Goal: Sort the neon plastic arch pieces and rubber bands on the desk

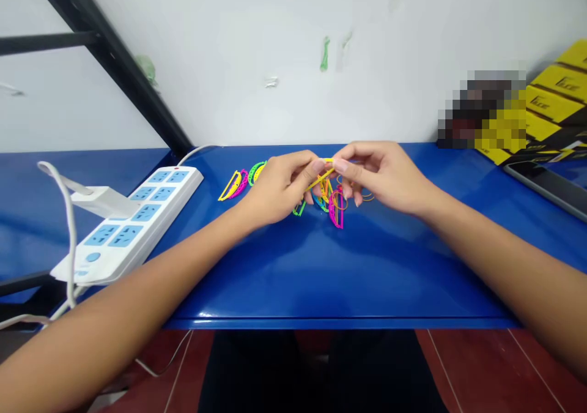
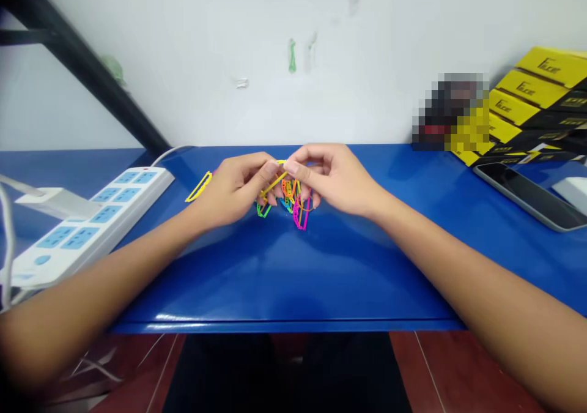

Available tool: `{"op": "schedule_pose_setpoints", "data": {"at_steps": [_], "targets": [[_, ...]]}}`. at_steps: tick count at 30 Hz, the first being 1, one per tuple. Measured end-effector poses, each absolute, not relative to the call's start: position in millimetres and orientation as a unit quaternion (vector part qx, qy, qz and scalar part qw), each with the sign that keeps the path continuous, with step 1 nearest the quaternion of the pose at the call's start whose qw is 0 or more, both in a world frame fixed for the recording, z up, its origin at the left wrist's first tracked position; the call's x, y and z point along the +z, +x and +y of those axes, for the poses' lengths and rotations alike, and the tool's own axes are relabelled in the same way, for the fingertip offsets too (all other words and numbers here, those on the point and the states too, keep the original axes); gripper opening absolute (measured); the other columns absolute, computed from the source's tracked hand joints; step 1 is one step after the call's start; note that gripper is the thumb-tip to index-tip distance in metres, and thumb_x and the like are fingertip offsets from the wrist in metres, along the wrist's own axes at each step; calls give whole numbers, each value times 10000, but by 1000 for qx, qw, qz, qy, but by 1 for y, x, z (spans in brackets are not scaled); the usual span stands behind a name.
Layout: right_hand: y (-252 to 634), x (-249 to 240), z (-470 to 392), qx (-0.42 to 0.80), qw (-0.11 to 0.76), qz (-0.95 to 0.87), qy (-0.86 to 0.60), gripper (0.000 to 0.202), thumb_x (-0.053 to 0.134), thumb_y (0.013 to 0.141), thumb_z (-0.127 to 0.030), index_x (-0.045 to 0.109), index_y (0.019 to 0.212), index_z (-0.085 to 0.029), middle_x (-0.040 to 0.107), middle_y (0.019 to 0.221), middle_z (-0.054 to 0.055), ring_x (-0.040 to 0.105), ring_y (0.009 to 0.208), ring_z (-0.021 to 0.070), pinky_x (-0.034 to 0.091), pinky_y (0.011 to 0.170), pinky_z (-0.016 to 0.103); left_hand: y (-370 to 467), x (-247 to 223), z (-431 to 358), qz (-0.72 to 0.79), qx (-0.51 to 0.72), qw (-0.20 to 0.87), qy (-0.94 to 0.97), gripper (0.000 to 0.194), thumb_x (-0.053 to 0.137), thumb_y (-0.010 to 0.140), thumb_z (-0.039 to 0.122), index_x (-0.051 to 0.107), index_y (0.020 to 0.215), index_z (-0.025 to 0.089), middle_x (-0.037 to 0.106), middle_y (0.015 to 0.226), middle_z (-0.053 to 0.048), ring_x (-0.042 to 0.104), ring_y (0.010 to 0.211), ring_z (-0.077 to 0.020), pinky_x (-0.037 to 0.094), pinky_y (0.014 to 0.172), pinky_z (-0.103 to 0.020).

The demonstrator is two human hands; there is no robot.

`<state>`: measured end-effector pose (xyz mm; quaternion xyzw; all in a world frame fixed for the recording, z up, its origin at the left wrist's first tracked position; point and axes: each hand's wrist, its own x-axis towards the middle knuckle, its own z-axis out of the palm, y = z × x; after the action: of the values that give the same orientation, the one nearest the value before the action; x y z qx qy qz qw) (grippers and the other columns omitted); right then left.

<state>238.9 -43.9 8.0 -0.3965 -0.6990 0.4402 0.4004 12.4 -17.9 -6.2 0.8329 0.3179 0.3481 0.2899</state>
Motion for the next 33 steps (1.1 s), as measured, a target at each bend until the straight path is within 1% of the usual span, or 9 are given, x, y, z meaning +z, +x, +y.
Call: {"op": "schedule_pose_setpoints", "data": {"at_steps": [2, 4, 7, 12, 18, 22, 26, 29, 33], "targets": [[240, 10, -43, 532, 371, -669, -362, 494, 810, 897, -712, 756, 912, -221, 717, 682, 27, 644, 534, 168, 504, 474, 292, 14, -9, -15, 308, 338, 391, 799, 424, 510, 1118, 620, 577, 954, 235, 763, 782, -35, 726, 581, -185, 519, 502, -289], [239, 10, -42, 574, 369, -645, -344, 446, 842, 894, -647, 764, 920, -208, 728, 691, 26, 659, 544, 164, 515, 465, 278, 14, -11, -13, 307, 328, 429, 784, 451, 529, 1098, 666, 556, 948, 242, 760, 771, -35, 724, 557, -187, 520, 466, -288], [235, 4, -41, 550, 397, -642, -358, 396, 910, 871, -556, 748, 951, -204, 725, 683, 6, 641, 514, 141, 520, 464, 263, 14, -10, -15, 321, 347, 392, 789, 519, 598, 1051, 709, 592, 864, 226, 708, 668, -17, 665, 511, -165, 498, 469, -283], [232, -2, -41, 511, 435, -640, -374, 453, 1002, 764, -536, 748, 948, -209, 722, 705, 5, 643, 540, 143, 551, 473, 272, 13, -5, -21, 324, 373, 326, 806, 534, 671, 1009, 705, 699, 842, 198, 659, 606, -7, 600, 531, -152, 460, 512, -287], [235, -1, -42, 473, 421, -666, -394, 454, 886, 876, -623, 761, 978, -199, 692, 648, 15, 620, 536, 154, 531, 490, 288, 12, -6, -19, 336, 375, 301, 810, 479, 681, 1016, 636, 753, 906, 176, 733, 699, -41, 662, 593, -165, 489, 553, -277], [243, -5, -34, 333, 400, -741, -425, 311, 724, 1020, -498, 760, 983, -192, 730, 724, 39, 625, 590, 169, 492, 565, 309, 3, -5, -8, 359, 386, 185, 830, 335, 652, 1027, 497, 762, 987, 183, 665, 625, 1, 608, 536, -149, 460, 547, -268], [255, -14, -22, 86, 308, -852, -415, 189, 632, 1028, -293, 770, 964, -179, 777, 900, 84, 646, 749, 197, 457, 723, 339, -16, 5, 10, 434, 313, -32, 844, 290, 594, 1001, 382, 797, 1094, 197, 755, 772, -45, 692, 683, -203, 519, 725, -330], [258, -17, -20, 76, 233, -883, -400, 225, 625, 1044, -337, 757, 962, -175, 756, 904, 84, 641, 767, 203, 424, 725, 335, -29, 17, 19, 537, 199, -128, 810, 385, 533, 1009, 383, 814, 1199, 202, 802, 900, -111, 754, 882, -311, 534, 816, -402], [254, -10, -29, 86, 170, -888, -418, 371, 665, 1032, -550, 692, 934, -194, 720, 886, 65, 600, 740, 200, 377, 679, 326, -39, 26, 23, 633, 66, -172, 752, 473, 468, 1026, 360, 814, 1256, 134, 802, 1086, -222, 750, 1060, -430, 536, 836, -468]]}}
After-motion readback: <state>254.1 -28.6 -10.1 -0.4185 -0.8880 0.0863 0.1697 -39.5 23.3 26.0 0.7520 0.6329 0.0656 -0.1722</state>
